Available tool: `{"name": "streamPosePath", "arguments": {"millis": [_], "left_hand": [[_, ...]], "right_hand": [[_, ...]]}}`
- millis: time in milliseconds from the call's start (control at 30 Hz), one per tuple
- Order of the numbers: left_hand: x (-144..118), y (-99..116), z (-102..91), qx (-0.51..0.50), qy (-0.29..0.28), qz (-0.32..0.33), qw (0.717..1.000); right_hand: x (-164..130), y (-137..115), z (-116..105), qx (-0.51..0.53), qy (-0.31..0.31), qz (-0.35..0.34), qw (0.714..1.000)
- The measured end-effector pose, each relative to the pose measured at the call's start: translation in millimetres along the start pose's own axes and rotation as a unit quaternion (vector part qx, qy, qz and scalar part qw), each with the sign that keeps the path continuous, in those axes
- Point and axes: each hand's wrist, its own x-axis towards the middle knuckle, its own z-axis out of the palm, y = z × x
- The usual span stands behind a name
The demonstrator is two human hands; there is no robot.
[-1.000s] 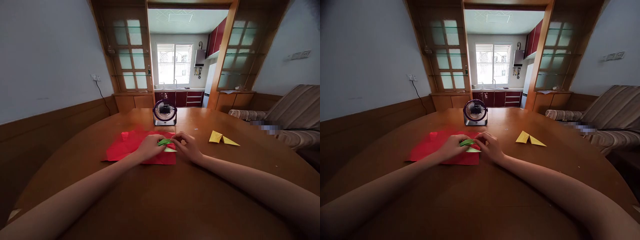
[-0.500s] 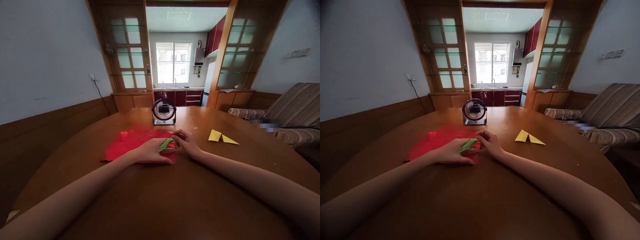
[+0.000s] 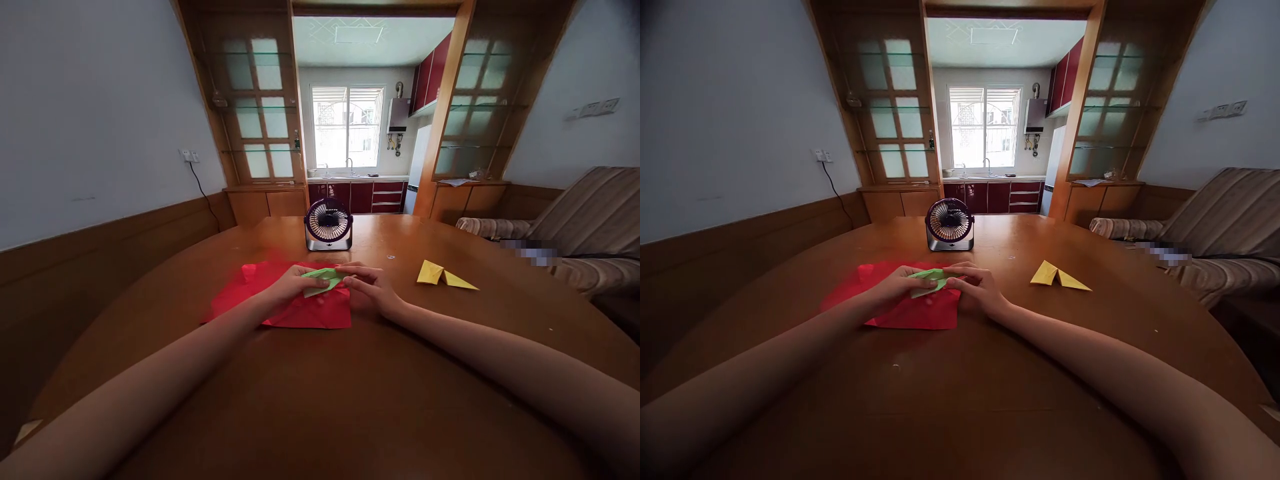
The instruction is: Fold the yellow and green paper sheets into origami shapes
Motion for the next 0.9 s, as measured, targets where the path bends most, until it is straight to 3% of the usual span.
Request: {"name": "streamPosePath", "arguments": {"millis": [200,400,533,600,767,900], "left_hand": [[-1.0,-0.3,1.7,-0.038,-0.044,-0.031,0.998],[3.4,-8.5,1.1,-0.103,0.077,-0.033,0.991],[7.5,-14.3,1.2,-0.158,0.108,-0.038,0.981],[9.3,-14.2,0.9,-0.174,0.096,-0.038,0.979],[11.6,-9.7,-3.9,-0.205,-0.006,-0.068,0.976],[10.4,-9.4,-4.8,-0.214,-0.006,-0.073,0.974]], "right_hand": [[2.2,9.5,0.1,0.021,0.041,0.084,0.995],[4.1,7.1,0.5,0.12,0.098,0.13,0.979],[4.0,7.7,1.4,0.152,0.103,0.145,0.972],[4.6,10.9,0.6,0.15,0.109,0.143,0.972],[7.5,20.0,-4.3,0.096,0.15,0.107,0.978],[8.1,22.4,-6.5,0.031,0.158,0.099,0.982]]}}
